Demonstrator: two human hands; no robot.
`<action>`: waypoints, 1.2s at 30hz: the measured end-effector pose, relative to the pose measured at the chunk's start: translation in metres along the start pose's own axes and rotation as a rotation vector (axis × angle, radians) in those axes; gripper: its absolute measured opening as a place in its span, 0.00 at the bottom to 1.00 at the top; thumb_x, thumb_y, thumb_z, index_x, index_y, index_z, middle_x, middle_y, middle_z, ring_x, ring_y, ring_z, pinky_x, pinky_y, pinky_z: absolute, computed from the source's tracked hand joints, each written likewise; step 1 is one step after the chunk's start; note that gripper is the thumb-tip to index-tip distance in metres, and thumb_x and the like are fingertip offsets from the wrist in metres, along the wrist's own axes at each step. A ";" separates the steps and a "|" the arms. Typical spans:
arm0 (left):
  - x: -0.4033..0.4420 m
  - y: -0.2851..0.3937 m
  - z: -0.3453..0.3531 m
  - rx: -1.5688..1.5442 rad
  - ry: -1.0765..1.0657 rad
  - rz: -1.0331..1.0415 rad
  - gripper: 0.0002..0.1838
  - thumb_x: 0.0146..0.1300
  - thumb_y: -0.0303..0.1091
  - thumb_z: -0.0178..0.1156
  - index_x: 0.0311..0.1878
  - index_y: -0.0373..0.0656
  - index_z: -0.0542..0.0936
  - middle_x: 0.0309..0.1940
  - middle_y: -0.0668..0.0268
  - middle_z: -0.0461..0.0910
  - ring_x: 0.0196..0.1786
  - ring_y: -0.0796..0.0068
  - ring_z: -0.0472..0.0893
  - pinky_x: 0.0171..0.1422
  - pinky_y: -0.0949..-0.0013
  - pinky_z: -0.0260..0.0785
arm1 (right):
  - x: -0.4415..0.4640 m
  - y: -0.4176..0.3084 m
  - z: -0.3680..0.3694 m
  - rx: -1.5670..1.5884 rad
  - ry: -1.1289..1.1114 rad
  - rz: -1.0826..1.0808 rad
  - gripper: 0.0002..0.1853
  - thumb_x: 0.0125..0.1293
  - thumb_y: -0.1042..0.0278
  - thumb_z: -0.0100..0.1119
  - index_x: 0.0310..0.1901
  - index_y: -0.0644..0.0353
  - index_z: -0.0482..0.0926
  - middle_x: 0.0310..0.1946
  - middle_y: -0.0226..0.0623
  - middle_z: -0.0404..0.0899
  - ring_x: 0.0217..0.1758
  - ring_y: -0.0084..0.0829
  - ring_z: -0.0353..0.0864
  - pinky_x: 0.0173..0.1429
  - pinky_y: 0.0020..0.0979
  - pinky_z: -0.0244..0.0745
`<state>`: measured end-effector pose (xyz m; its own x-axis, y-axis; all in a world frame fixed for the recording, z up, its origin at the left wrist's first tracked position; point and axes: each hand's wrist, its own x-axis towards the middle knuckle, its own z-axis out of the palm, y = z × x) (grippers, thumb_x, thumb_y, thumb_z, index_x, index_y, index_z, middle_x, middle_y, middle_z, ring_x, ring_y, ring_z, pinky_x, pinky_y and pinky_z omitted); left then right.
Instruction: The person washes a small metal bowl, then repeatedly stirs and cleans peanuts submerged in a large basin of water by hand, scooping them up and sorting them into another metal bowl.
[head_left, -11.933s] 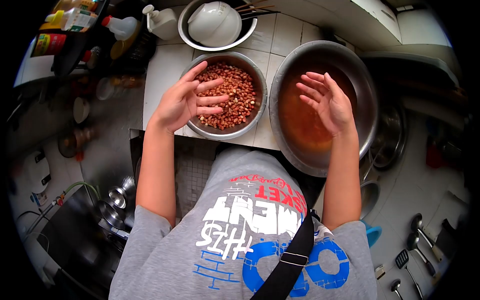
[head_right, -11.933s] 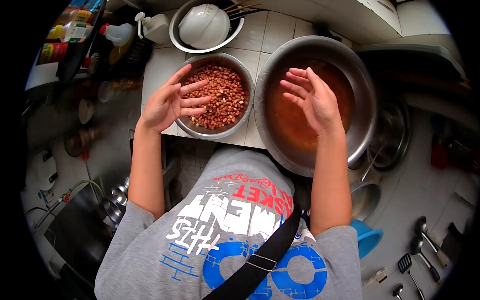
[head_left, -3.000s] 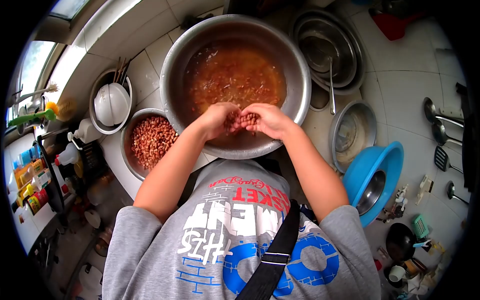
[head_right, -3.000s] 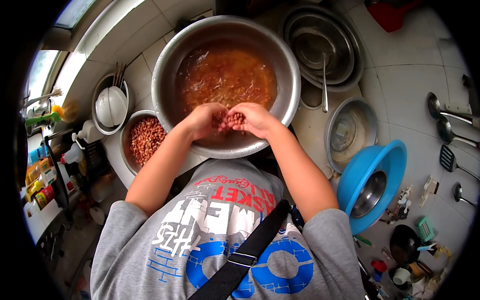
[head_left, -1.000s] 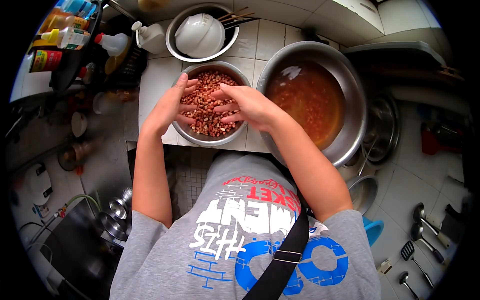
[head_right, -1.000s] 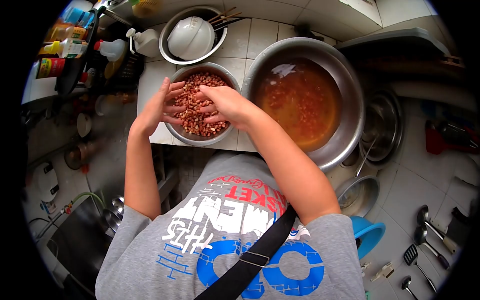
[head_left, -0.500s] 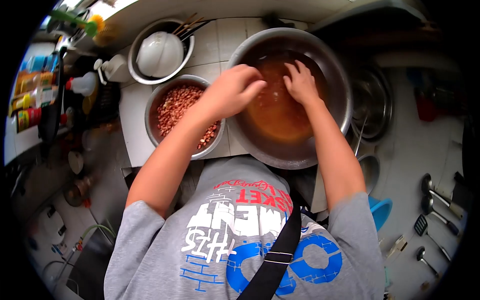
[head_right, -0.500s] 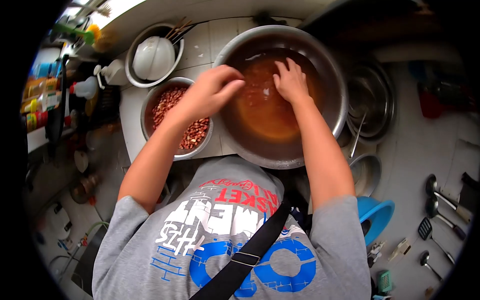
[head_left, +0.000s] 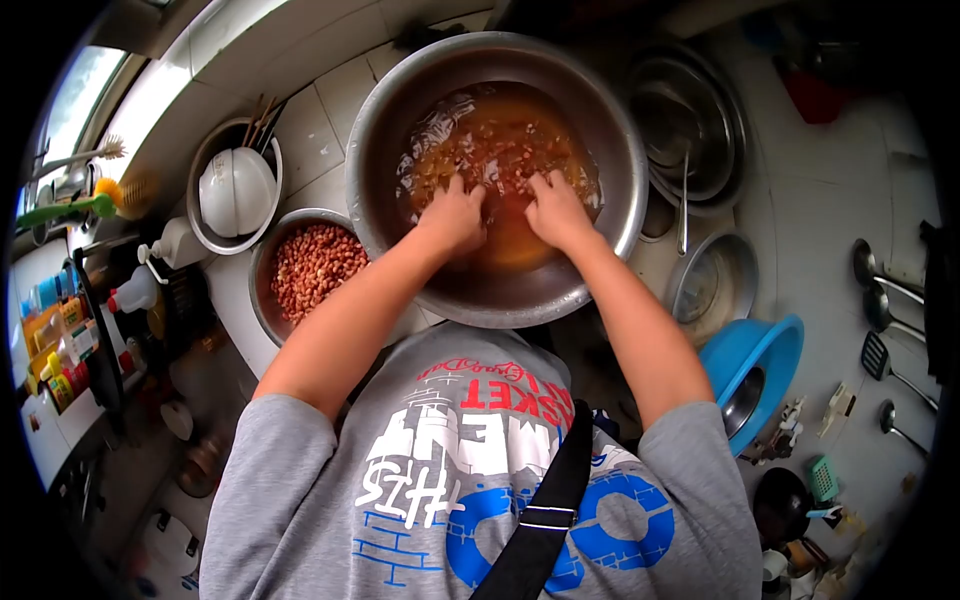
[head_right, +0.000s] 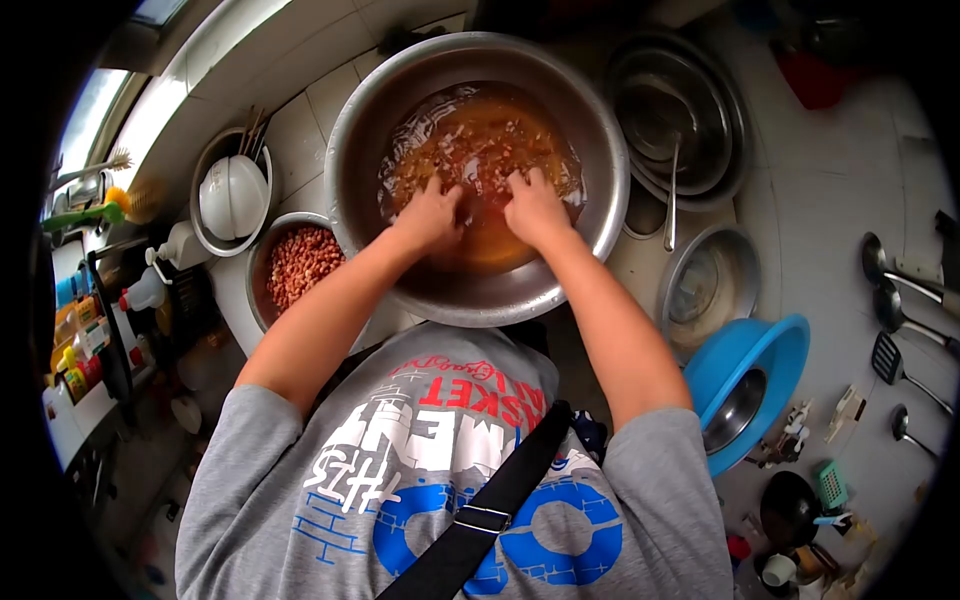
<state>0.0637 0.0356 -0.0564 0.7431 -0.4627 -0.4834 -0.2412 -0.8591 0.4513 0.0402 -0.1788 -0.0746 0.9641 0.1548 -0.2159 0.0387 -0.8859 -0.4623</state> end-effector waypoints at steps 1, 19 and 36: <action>-0.010 0.006 0.005 -0.038 -0.011 0.001 0.31 0.57 0.41 0.64 0.63 0.38 0.72 0.62 0.33 0.68 0.58 0.30 0.75 0.65 0.46 0.71 | -0.010 -0.006 0.004 0.050 -0.007 0.002 0.17 0.59 0.71 0.57 0.51 0.62 0.77 0.53 0.59 0.71 0.55 0.62 0.75 0.62 0.51 0.73; -0.059 0.006 -0.059 -1.671 -0.400 -0.236 0.19 0.78 0.43 0.47 0.49 0.35 0.79 0.46 0.54 0.83 0.47 0.65 0.85 0.58 0.62 0.80 | -0.050 -0.067 -0.058 1.817 -0.411 0.524 0.12 0.74 0.69 0.48 0.47 0.66 0.79 0.44 0.42 0.81 0.48 0.34 0.82 0.55 0.35 0.79; -0.091 0.016 -0.084 -2.080 -0.456 0.044 0.35 0.78 0.57 0.40 0.61 0.29 0.76 0.59 0.43 0.78 0.60 0.54 0.81 0.68 0.56 0.73 | -0.063 -0.079 -0.109 1.877 -0.282 0.404 0.23 0.81 0.55 0.42 0.54 0.68 0.79 0.52 0.45 0.81 0.57 0.38 0.80 0.62 0.39 0.77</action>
<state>0.0447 0.0817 0.0577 0.5150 -0.7531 -0.4094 0.8568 0.4382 0.2718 0.0045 -0.1660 0.0690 0.7719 0.3178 -0.5506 -0.6107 0.6114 -0.5032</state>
